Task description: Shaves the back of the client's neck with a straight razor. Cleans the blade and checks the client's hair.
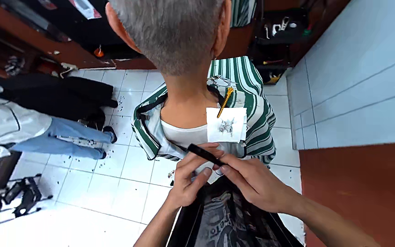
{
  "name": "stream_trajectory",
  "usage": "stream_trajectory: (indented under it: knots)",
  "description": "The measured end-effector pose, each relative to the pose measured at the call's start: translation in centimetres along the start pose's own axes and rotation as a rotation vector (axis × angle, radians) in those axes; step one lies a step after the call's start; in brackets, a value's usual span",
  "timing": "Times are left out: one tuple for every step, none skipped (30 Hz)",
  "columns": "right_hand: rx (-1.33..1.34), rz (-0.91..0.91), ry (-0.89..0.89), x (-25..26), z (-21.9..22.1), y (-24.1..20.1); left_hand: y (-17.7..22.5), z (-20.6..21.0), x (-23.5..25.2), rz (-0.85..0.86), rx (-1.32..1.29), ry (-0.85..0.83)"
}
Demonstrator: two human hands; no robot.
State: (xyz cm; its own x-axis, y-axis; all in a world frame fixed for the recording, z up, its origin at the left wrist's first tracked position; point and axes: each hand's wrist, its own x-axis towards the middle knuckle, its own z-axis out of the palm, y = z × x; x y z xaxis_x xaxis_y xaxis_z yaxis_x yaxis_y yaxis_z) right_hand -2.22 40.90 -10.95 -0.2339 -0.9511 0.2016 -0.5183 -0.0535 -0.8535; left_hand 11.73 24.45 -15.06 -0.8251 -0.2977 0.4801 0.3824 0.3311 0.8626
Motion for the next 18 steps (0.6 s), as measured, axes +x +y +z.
stream_trajectory:
  knots:
    - [0.000, 0.014, -0.019, 0.6, -0.6, 0.0, 0.0, -0.1, 0.0, 0.004, 0.062, 0.045]
    - [-0.003, 0.032, -0.037, 1.2, -1.2, 0.0, -0.2, -0.2, 0.0, 0.020, 0.142, 0.106]
    - [-0.014, 0.056, -0.061, 1.8, -1.8, -0.1, -0.4, -0.5, 0.0, 0.044, 0.241, 0.176]
    - [-0.030, 0.067, -0.076, 2.5, -2.2, -0.1, -0.7, -0.8, 0.1, 0.068, 0.354, 0.239]
    - [-0.048, 0.068, -0.082, 3.2, -2.5, 0.0, -1.1, -1.2, 0.2, 0.099, 0.468, 0.293]
    - [-0.068, 0.062, -0.085, 4.1, -2.8, 0.0, -1.6, -1.6, 0.4, 0.133, 0.572, 0.336]
    - [-0.088, 0.056, -0.083, 4.9, -3.2, -0.2, -2.1, -1.9, 0.8, 0.160, 0.654, 0.372]
    - [-0.109, 0.058, -0.074, 5.8, -3.5, -0.5, -2.7, -2.1, 1.2, 0.177, 0.707, 0.395]
    - [-0.125, 0.065, -0.058, 6.7, -3.8, -0.9, -3.3, -2.3, 1.6, 0.189, 0.737, 0.409]
    - [-0.140, 0.068, -0.038, 7.5, -3.9, -1.2, -3.8, -2.4, 2.1, 0.204, 0.749, 0.421]
    - [-0.160, 0.073, -0.022, 8.3, -4.0, -1.6, -4.4, -2.6, 2.6, 0.217, 0.750, 0.429]
    - [-0.173, 0.075, -0.011, 9.1, -4.1, -1.9, -4.8, -2.7, 3.2, 0.228, 0.744, 0.434]
    - [-0.176, 0.084, -0.006, 9.7, -4.2, -2.2, -5.2, -2.7, 3.6, 0.237, 0.736, 0.435]
    - [-0.172, 0.095, -0.009, 10.3, -4.3, -2.4, -5.5, -2.7, 4.1, 0.249, 0.725, 0.441]
    - [-0.158, 0.111, -0.017, 10.8, -4.4, -2.6, -5.8, -2.7, 4.4, 0.263, 0.715, 0.449]
    - [-0.141, 0.132, -0.025, 11.2, -4.5, -2.7, -6.0, -2.7, 4.8, 0.278, 0.703, 0.460]
    - [-0.124, 0.153, -0.033, 11.6, -4.6, -2.8, -6.1, -2.8, 5.0, 0.287, 0.693, 0.462]
    - [-0.104, 0.175, -0.040, 11.9, -4.6, -2.8, -6.3, -2.9, 5.3, 0.294, 0.685, 0.464]
